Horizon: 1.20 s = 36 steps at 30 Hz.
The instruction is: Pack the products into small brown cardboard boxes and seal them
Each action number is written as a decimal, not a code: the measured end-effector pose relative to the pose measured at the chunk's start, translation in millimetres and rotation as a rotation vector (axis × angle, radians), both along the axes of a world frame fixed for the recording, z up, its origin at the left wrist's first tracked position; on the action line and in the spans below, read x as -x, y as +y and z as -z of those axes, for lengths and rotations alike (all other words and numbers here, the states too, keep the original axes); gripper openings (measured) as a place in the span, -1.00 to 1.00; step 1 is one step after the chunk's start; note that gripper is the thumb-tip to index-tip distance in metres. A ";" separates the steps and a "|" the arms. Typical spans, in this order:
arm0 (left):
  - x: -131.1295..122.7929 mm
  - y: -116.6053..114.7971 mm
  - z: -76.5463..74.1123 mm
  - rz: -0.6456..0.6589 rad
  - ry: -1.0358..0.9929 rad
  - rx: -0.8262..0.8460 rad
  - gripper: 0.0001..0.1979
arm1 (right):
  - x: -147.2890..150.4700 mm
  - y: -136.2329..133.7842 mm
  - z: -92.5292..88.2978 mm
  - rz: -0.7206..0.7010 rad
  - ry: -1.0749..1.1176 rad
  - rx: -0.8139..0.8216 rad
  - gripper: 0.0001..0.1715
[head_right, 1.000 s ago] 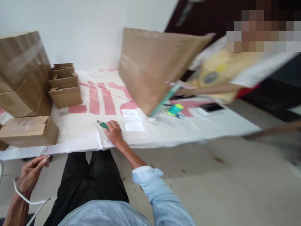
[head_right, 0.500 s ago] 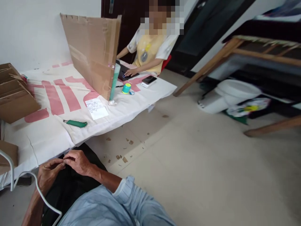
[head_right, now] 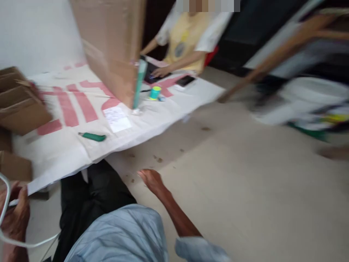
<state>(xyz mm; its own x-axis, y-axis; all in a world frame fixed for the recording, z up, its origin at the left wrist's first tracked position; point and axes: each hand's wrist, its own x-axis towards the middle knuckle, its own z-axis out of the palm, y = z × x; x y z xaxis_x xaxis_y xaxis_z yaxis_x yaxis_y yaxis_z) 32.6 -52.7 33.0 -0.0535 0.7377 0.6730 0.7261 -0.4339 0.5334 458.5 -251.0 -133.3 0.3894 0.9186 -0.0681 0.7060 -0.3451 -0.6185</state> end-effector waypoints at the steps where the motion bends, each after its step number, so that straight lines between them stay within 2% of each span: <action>1: 8.8 -4.5 -2.6 -0.032 0.088 -0.038 -0.85 | -0.8 -6.3 7.8 -0.013 -0.030 0.034 -0.48; 3: 24.0 -13.7 -5.1 -0.050 0.161 -0.041 -0.82 | -2.5 -7.0 24.3 -0.029 -0.072 -0.028 -0.52; 5: 35.4 -21.1 -4.2 -0.090 0.151 -0.050 -0.82 | -1.9 8.5 35.5 -0.054 -0.096 -0.155 -0.55; 7: 42.0 -28.0 -0.5 -0.122 0.136 -0.040 -0.82 | 5.1 31.9 34.4 -0.110 -0.103 -0.278 -0.57; 9: 43.6 -35.6 4.9 -0.114 0.136 -0.037 -0.83 | 17.9 54.7 20.4 -0.190 -0.101 -0.424 -0.60; 12: 45.4 -45.1 12.6 -0.091 0.184 -0.030 -0.81 | 40.0 82.6 -12.2 -0.341 -0.093 -0.621 -0.65; 15: 63.5 -44.6 13.4 -0.180 0.205 -0.051 -0.79 | 59.4 106.1 -42.8 -0.463 -0.077 -0.722 -0.69; 18: 101.7 -27.4 4.6 -0.379 0.113 -0.042 -0.74 | 76.1 126.3 -63.7 -0.496 -0.064 -0.764 -0.72; 20: 130.4 -7.2 -4.1 -0.472 0.010 0.033 -0.58 | 85.4 138.5 -71.5 -0.507 -0.059 -0.775 -0.71; 22: 154.4 15.7 -12.0 -0.507 -0.119 0.175 -0.41 | 91.7 151.5 -74.4 -0.505 -0.076 -0.773 -0.69; 25: 173.8 42.9 -18.5 -0.436 -0.259 0.390 -0.31 | 92.1 174.9 -69.6 -0.480 -0.154 -0.770 -0.63; 28: 173.2 50.1 -17.1 -0.370 -0.289 0.430 -0.32 | 83.1 201.4 -56.6 -0.455 -0.258 -0.762 -0.56; 31: 156.6 39.4 -9.9 -0.343 -0.303 0.414 -0.28 | 74.7 223.5 -46.3 -0.430 -0.298 -0.713 -0.53; 33: 138.5 29.2 -4.8 -0.310 -0.323 0.411 -0.27 | 76.6 232.8 -47.4 -0.418 -0.249 -0.681 -0.52; 36: 106.8 18.7 -0.3 -0.211 -0.365 0.434 -0.29 | 94.9 238.9 -63.0 -0.439 -0.021 -0.636 -0.50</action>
